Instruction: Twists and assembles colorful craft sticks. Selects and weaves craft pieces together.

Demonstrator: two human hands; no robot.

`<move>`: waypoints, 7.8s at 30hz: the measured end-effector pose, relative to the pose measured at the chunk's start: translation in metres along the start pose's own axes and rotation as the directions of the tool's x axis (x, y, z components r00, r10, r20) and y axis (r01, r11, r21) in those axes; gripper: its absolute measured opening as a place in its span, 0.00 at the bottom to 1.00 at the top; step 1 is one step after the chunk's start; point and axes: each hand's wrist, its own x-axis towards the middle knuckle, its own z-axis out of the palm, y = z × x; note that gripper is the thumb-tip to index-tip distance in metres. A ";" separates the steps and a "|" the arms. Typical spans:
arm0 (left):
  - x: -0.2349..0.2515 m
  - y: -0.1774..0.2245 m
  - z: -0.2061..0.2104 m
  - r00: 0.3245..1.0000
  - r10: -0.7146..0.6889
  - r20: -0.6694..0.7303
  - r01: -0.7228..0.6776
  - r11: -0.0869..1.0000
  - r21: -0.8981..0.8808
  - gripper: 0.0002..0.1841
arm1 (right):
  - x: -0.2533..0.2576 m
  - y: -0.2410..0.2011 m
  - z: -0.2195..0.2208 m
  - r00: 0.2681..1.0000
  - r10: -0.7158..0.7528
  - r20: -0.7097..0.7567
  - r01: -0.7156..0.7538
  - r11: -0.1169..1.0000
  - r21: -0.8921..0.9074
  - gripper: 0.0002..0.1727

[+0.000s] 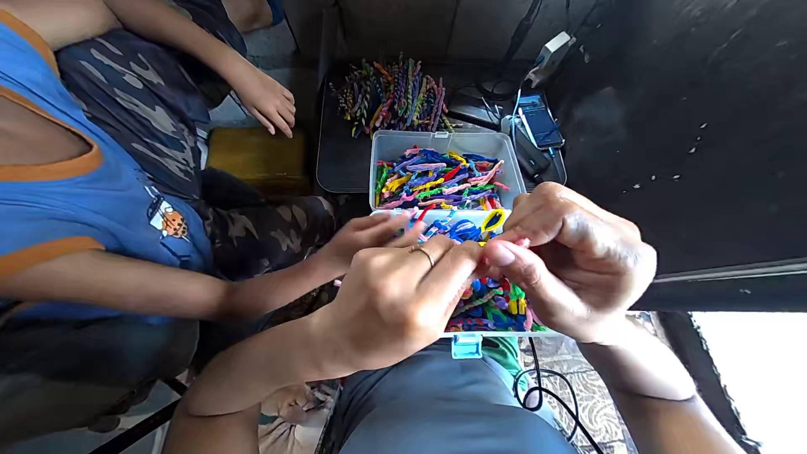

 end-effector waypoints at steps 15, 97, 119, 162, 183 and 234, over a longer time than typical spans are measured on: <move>0.005 -0.002 0.000 0.995 -0.090 0.042 0.098 0.953 -0.285 0.12 | 0.003 0.005 0.000 0.994 0.108 0.000 -0.104 0.957 0.269 0.09; -0.001 0.009 0.002 0.914 -0.086 0.397 0.401 0.353 -0.845 0.15 | -0.024 -0.024 -0.004 0.995 -0.078 -0.054 0.075 0.996 -0.057 0.12; -0.006 0.014 0.019 0.986 -0.092 0.137 0.116 0.976 -0.186 0.14 | -0.032 -0.012 0.000 0.982 0.157 -0.109 -0.151 0.987 0.058 0.13; -0.004 0.006 0.014 0.897 -0.197 0.395 0.440 0.487 -0.755 0.15 | -0.022 0.009 -0.007 0.983 0.180 -0.035 -0.154 0.913 0.379 0.08; -0.004 0.001 0.015 0.858 -0.193 0.475 0.513 0.346 -0.786 0.13 | -0.026 -0.002 -0.001 0.974 0.215 -0.067 -0.197 0.958 0.210 0.11; -0.016 0.004 0.015 0.827 -0.188 0.529 0.561 0.235 -0.794 0.14 | -0.034 0.010 0.005 0.948 0.300 0.105 -0.314 0.831 0.459 0.10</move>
